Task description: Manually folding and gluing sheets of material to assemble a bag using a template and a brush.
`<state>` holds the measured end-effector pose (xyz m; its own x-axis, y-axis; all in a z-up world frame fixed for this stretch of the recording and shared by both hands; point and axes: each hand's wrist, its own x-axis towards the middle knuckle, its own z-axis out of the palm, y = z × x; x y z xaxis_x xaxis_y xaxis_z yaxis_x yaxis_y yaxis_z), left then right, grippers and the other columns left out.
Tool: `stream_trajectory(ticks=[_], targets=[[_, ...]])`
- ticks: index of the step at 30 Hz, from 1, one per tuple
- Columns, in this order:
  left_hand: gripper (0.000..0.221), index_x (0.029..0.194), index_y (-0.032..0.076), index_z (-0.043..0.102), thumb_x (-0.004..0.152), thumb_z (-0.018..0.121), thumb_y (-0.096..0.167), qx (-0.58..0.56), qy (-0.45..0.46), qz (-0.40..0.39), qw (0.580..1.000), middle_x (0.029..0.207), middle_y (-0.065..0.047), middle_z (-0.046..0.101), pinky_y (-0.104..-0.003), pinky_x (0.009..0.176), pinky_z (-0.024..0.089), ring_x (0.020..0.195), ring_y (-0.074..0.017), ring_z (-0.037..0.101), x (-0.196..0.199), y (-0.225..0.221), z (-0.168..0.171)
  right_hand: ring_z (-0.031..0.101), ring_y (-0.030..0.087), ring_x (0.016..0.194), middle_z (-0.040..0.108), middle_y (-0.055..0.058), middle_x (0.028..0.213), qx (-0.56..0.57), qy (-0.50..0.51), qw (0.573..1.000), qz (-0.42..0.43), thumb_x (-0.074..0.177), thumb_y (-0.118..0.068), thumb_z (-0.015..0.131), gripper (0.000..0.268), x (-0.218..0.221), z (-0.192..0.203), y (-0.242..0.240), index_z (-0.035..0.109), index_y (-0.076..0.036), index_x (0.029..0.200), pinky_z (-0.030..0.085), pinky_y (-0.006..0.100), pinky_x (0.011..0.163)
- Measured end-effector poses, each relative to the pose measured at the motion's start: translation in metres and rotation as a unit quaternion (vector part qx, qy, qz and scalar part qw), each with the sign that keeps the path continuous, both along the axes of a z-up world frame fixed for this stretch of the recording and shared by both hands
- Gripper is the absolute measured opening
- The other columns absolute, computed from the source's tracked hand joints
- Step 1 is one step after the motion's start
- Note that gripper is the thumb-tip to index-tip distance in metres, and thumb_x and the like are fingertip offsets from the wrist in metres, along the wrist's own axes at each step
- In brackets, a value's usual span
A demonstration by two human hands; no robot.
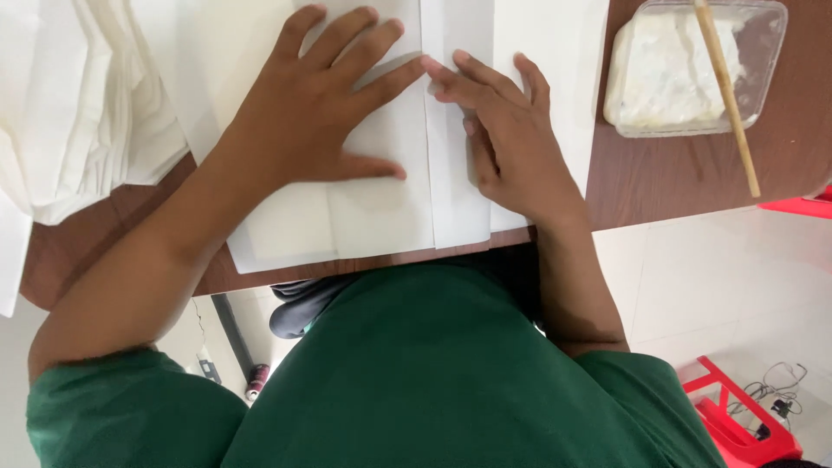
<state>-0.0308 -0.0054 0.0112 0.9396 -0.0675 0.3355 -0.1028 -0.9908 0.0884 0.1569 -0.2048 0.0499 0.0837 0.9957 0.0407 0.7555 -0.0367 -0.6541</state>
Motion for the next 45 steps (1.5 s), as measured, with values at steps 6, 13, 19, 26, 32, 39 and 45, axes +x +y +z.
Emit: stream_trajectory(ticks=[6,13,19,26,32,39,45], targets=[[0.093,0.150,0.017,0.065,0.097,0.061,0.094,0.076,-0.024,0.036,0.996,0.148,-0.009,0.057,-0.046,0.107,0.041,0.135,-0.0282,0.052,0.002,-0.002,-0.008,0.040,0.040,0.154,0.058,0.010,0.152,-0.018,0.022,0.998,0.064,0.094,0.021,0.035,0.052,0.003,0.007,-0.006,0.048,-0.007,0.135,0.004,0.066,0.127],[0.102,0.152,0.008,0.065,0.091,0.064,0.089,0.039,0.017,0.014,0.999,0.168,-0.009,0.044,-0.051,0.111,0.038,0.147,-0.0284,0.046,0.003,-0.004,-0.005,0.032,0.036,0.155,0.048,0.011,0.159,-0.027,-0.058,0.990,0.127,0.103,-0.005,0.048,0.034,-0.006,0.002,-0.031,0.061,-0.005,0.134,0.017,0.064,0.127],[0.103,0.153,0.013,0.065,0.088,0.062,0.093,0.025,0.022,0.020,0.999,0.165,-0.007,0.050,-0.044,0.108,0.039,0.146,-0.0238,0.049,0.002,-0.001,-0.010,0.008,0.032,0.159,0.017,0.009,0.173,-0.064,-0.235,0.935,0.258,0.113,-0.041,0.030,0.059,-0.004,-0.024,-0.068,0.023,-0.015,0.166,0.011,0.058,0.129],[0.092,0.153,0.002,0.063,0.095,0.067,0.074,-0.048,0.034,-0.007,0.998,0.168,-0.017,0.042,-0.057,0.120,0.024,0.156,-0.0322,0.032,0.006,-0.002,-0.005,0.029,0.035,0.154,0.040,0.013,0.162,-0.079,-0.006,0.945,0.316,0.102,-0.030,0.059,0.050,0.007,0.030,-0.067,0.055,-0.007,0.146,0.028,0.050,0.125],[0.084,0.144,0.008,0.066,0.090,0.070,0.073,-0.046,0.036,-0.005,0.998,0.164,-0.015,0.047,-0.058,0.116,0.031,0.150,-0.0335,0.042,0.016,0.001,-0.003,0.069,0.030,0.120,0.072,0.013,0.130,-0.002,-0.007,0.992,0.125,0.103,-0.005,0.049,0.027,0.038,0.043,-0.023,0.070,-0.004,0.120,0.054,0.040,0.100],[0.063,0.111,0.012,0.070,0.098,0.062,0.073,0.017,-0.069,-0.015,0.997,0.127,-0.008,0.067,-0.043,0.085,0.047,0.107,-0.0282,0.062,0.037,0.012,0.001,0.026,0.048,0.151,0.035,0.018,0.163,0.017,-0.155,0.987,0.049,0.112,-0.014,0.052,0.037,0.052,-0.004,0.030,0.054,0.003,0.144,0.035,0.064,0.118],[0.077,0.113,0.005,0.072,0.098,0.061,0.080,0.016,-0.113,0.049,0.992,0.123,-0.009,0.071,-0.038,0.083,0.057,0.113,-0.0281,0.066,0.031,0.011,-0.005,0.014,0.039,0.159,0.026,0.010,0.170,-0.003,-0.151,0.986,0.076,0.117,-0.018,0.037,0.045,0.055,-0.023,0.028,0.038,-0.008,0.161,0.018,0.062,0.129]])
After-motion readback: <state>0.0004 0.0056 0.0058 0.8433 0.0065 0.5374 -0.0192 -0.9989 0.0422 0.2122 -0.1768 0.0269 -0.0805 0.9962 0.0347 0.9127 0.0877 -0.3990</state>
